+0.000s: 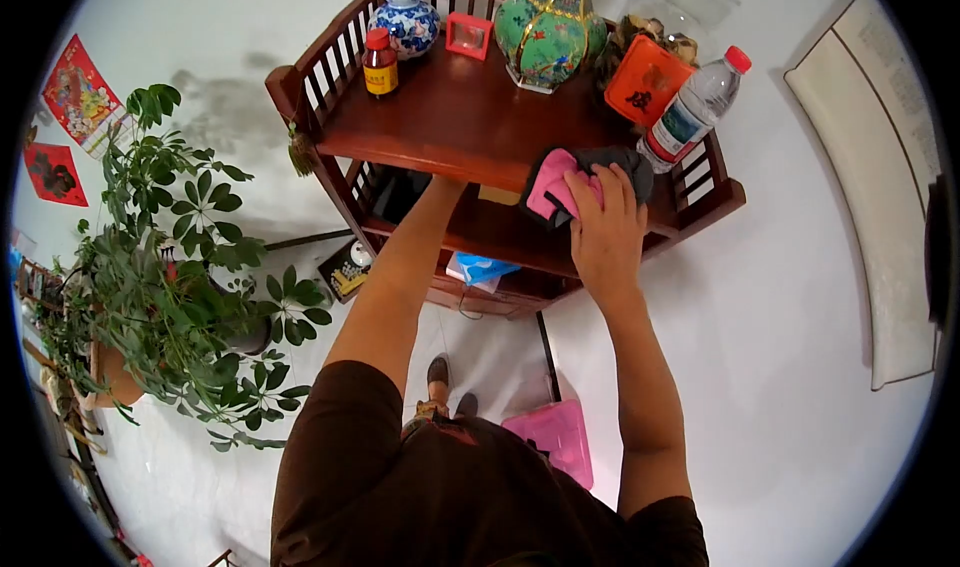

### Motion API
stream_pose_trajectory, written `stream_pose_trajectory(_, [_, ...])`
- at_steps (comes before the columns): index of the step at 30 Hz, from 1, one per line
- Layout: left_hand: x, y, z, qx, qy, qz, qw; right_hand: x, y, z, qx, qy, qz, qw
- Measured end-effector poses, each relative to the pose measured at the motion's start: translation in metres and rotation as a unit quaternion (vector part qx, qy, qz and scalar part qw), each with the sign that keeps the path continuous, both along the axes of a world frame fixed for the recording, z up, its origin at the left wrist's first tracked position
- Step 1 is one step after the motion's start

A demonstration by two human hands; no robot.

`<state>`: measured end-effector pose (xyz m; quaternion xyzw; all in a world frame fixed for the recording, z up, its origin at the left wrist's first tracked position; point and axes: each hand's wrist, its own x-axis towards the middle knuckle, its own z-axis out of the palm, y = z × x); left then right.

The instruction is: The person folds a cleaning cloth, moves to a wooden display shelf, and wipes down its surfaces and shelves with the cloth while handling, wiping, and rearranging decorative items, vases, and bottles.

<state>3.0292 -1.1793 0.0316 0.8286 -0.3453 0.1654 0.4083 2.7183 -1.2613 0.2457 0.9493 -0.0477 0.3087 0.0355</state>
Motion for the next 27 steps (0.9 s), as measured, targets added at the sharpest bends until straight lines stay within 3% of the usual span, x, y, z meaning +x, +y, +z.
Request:
stream_pose_trajectory(5, [-0.017, 0.013, -0.013, 0.004, -0.021, 0.013, 1.000, 0.001, -0.003, 0.003, -0.007, 0.007, 0.013, 1.000])
stream_pose_trajectory(9, [-0.082, 0.038, 0.039, 0.195, 0.015, 0.073, 0.978, 0.003, 0.000, 0.003, -0.005, 0.001, 0.014, 1.000])
stream_pose_trajectory(13, [-0.137, 0.055, -0.003, 0.017, -0.030, 0.125, 0.992, 0.025, 0.021, 0.004, 0.030, 0.007, 0.079, 0.996])
stream_pose_trajectory(21, [-0.199, 0.147, -0.047, 0.049, 0.016, 0.132, 0.990, 0.052, 0.036, -0.017, -0.090, -0.044, 0.156, 0.983])
stream_pose_trajectory(27, [-0.246, 0.226, -0.075, 0.058, 0.028, 0.136, 0.989, 0.002, -0.016, -0.026, -0.133, -0.084, 0.063, 0.986])
